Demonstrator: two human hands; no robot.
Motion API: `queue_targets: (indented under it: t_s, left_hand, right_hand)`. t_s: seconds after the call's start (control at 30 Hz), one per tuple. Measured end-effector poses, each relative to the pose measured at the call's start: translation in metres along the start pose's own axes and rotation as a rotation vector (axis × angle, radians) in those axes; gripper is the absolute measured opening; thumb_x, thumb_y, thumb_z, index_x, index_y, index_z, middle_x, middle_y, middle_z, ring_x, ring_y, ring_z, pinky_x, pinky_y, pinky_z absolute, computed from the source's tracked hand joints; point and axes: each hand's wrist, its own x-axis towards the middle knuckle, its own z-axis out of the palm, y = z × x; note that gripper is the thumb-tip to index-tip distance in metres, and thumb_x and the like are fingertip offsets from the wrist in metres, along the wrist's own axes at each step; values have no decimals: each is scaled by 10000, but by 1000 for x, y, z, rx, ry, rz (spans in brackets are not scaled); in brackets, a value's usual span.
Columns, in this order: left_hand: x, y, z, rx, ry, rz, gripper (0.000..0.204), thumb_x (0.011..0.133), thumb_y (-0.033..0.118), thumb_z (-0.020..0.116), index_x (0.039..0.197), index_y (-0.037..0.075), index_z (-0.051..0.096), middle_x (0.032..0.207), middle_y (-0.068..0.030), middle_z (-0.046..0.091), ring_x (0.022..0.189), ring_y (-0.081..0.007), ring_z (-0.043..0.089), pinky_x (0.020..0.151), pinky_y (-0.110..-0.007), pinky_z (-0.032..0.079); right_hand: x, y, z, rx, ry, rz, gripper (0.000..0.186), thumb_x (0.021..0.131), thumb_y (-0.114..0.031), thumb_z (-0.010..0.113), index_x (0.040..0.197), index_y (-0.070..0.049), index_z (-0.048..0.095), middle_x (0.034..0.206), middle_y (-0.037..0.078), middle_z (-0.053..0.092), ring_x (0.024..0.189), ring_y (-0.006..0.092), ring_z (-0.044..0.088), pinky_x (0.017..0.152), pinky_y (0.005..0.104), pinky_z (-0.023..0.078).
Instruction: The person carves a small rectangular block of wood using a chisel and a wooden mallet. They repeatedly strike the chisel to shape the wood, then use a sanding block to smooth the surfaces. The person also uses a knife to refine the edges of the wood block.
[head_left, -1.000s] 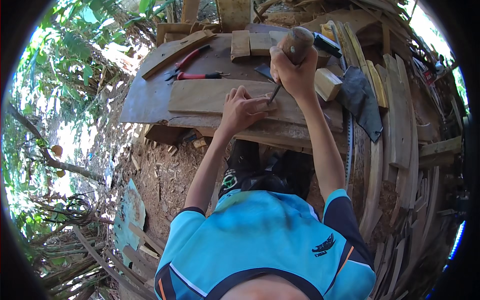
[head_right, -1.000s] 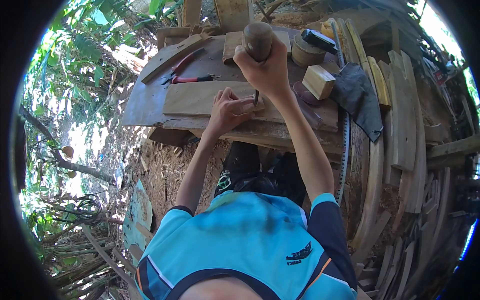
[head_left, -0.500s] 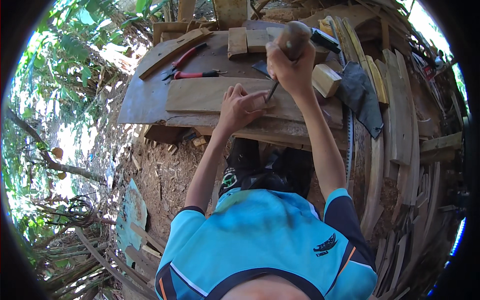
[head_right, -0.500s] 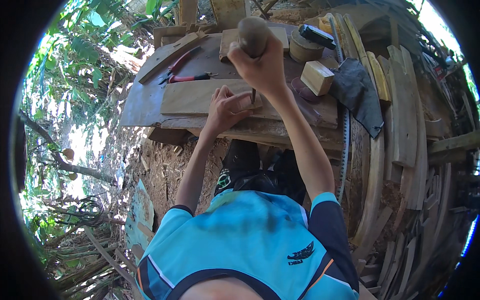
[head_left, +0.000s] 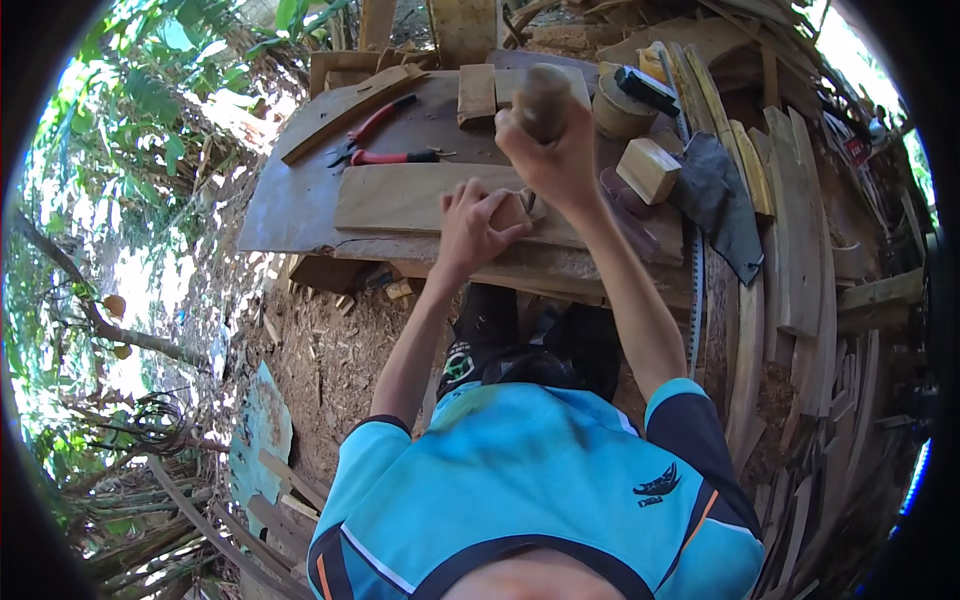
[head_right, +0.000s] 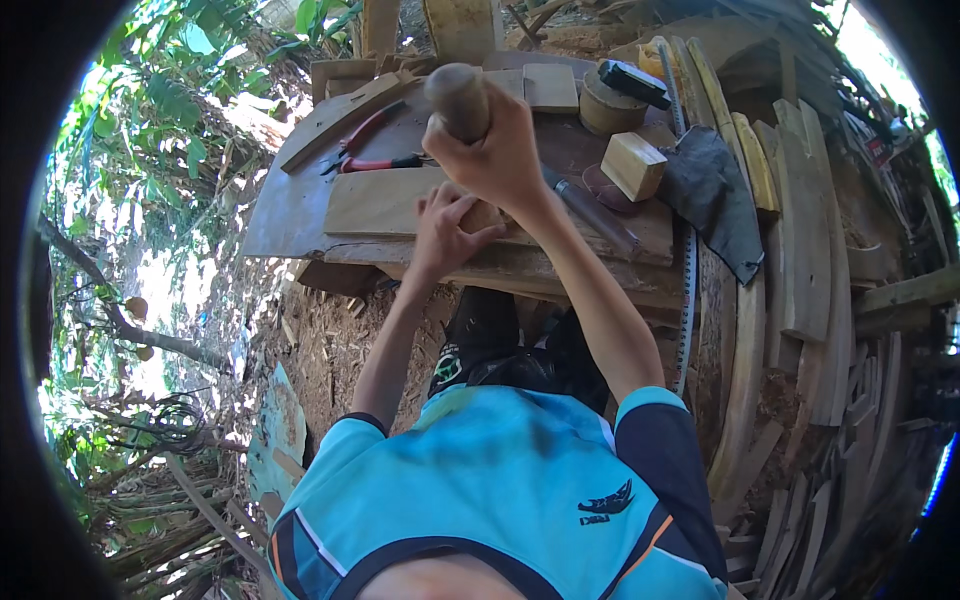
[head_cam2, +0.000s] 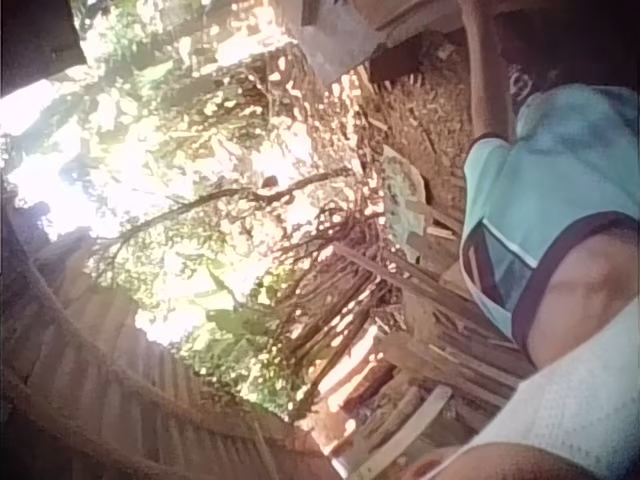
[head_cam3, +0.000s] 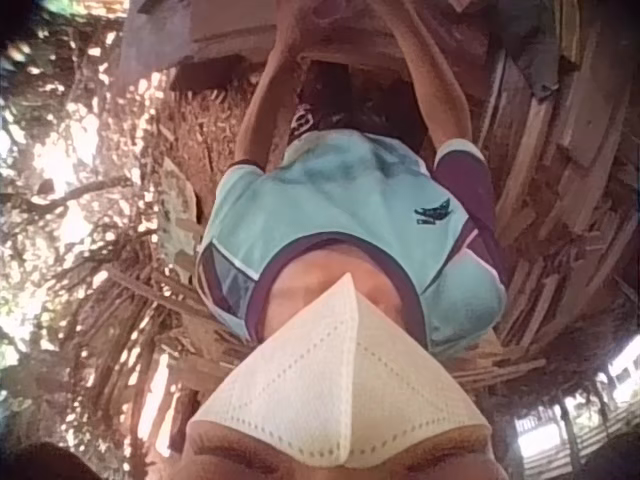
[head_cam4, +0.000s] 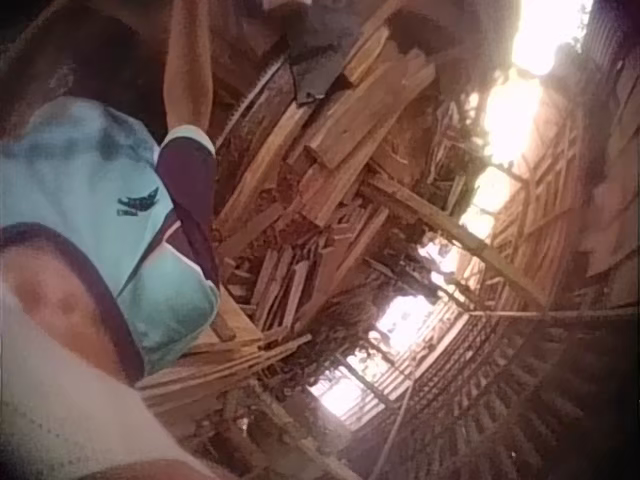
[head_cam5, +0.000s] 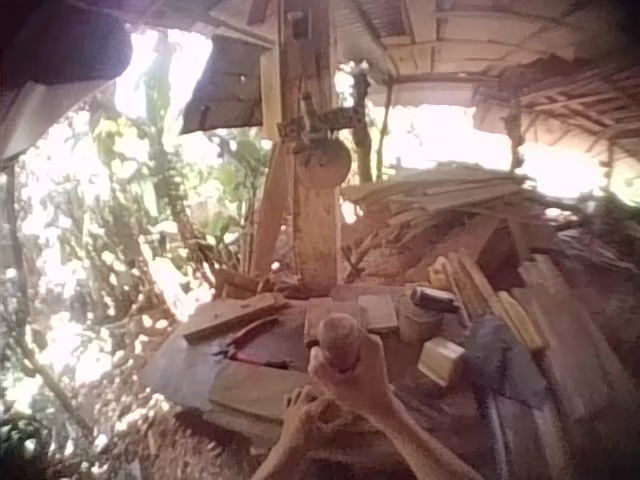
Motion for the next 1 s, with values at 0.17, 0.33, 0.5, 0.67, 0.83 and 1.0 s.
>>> queue_targets:
  t_s: [0.17, 0.33, 0.5, 0.67, 0.83, 1.0]
  left_hand:
    - [0, -2, 1, -39, 15, 12, 481, 580, 393, 770, 950, 105, 660, 843, -70, 503, 894, -240, 475, 787, -376, 305]
    - [2, -4, -1, -184, -16, -114, 479, 578, 400, 770, 941, 106, 665, 886, -72, 529, 900, -242, 479, 792, -380, 309]
    - [-3, -9, 8, -82, 4, -6, 466, 605, 389, 766, 935, 76, 664, 872, -74, 522, 960, -230, 501, 789, -365, 344]
    - [-10, -35, 43, -1198, -68, -521, 432, 659, 318, 758, 1008, 88, 647, 1157, -132, 544, 1030, -264, 529, 851, -396, 382]
    - [-3, -20, 7, -422, -306, -273, 427, 663, 339, 741, 1055, 196, 650, 997, -84, 547, 939, -246, 500, 832, -374, 358]
    - [3, 0, -10, -28, -129, -46, 389, 645, 326, 731, 1023, 265, 668, 1020, -37, 550, 999, -218, 482, 874, -362, 302]
  right_hand:
    - [2, 9, 14, 1, -145, -97, 192, 673, -116, 630, 844, -43, 583, 583, 45, 561, 499, 106, 535, 493, 268, 442]
    - [6, -10, 14, -19, -171, -148, 254, 658, -138, 649, 883, -33, 594, 638, 78, 583, 522, 143, 557, 523, 291, 461]
    - [9, 21, 21, 56, -356, 4, 235, 659, -112, 648, 872, -28, 598, 643, 89, 582, 542, 148, 552, 514, 300, 452]
    - [-4, 19, 61, 63, -1107, -149, 190, 655, -77, 651, 832, -27, 605, 631, 77, 569, 539, 153, 516, 512, 325, 429]
    - [8, 20, 45, 93, -774, -137, 150, 665, -63, 647, 795, -35, 579, 595, 28, 518, 515, 117, 457, 466, 306, 368]
    - [15, 15, -24, 137, -243, -8, 98, 801, -33, 565, 736, -46, 493, 505, -12, 467, 409, 39, 426, 372, 200, 334]
